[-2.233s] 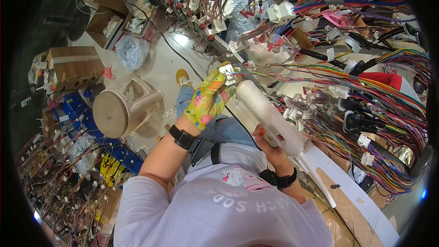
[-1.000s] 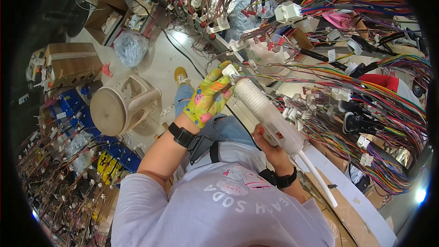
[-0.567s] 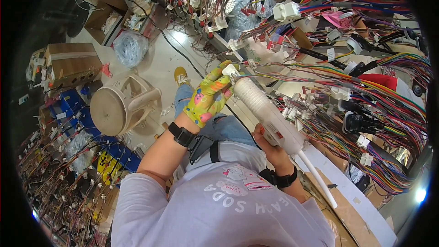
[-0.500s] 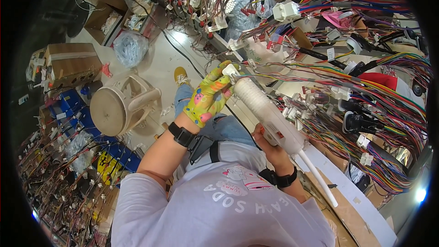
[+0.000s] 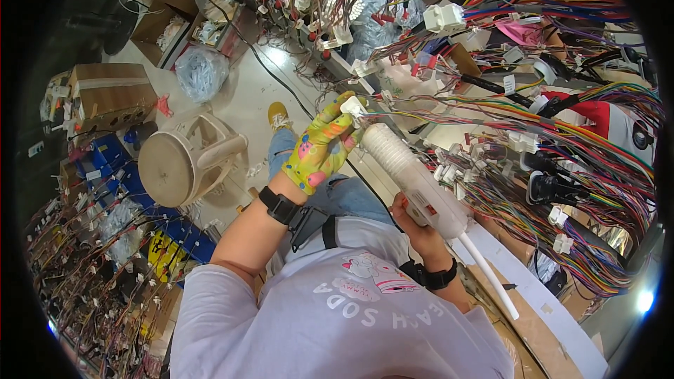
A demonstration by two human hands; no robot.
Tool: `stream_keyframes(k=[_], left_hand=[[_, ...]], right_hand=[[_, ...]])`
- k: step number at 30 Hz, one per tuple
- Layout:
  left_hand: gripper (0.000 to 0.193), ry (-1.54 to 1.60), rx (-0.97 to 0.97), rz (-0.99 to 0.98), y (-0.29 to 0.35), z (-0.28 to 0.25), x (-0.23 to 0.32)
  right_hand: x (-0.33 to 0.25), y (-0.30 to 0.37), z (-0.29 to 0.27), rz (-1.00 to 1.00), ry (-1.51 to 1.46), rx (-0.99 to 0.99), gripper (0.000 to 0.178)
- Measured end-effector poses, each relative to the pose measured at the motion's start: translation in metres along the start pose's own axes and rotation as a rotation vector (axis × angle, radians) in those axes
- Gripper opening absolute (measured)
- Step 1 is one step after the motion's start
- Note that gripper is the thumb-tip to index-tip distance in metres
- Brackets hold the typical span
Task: The person applies glue to a connector on a wire harness using a glue gun, then moves to another section of the harness to apply more glue. Finally, they reach into a plastic bag to retrieve a small component.
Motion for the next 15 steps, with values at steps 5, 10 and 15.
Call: stream_keyframes(k=[5, 10, 15], left_hand=[[0.05, 0.011, 0.002, 0.006, 0.0007, 0.0028, 0.0006], [0.05, -0.021, -0.008, 0.007, -0.0007, 0.0008, -0.0003], [0.05, -0.02, 0.01, 0.0, -0.0006, -0.0051, -0.0026]], right_hand=[[-0.0013, 0.0, 0.0001, 0.004, -0.011, -0.017, 0.006], [-0.0008, 0.0003, -0.0004, 0.025, 0.027, 0.006, 0.006], [0.0016, 0.0017, -0.0011, 0.014, 0.016, 0.009, 0.007]])
Point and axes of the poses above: each hand's wrist, its own y-axis away from the middle knuckle, its own z-axis out of the palm, x = y × z, the point moved 5 cm from there along -y, towards the middle knuckle, and after that the axes turned 15 degrees about z, right-handed, at the moved point
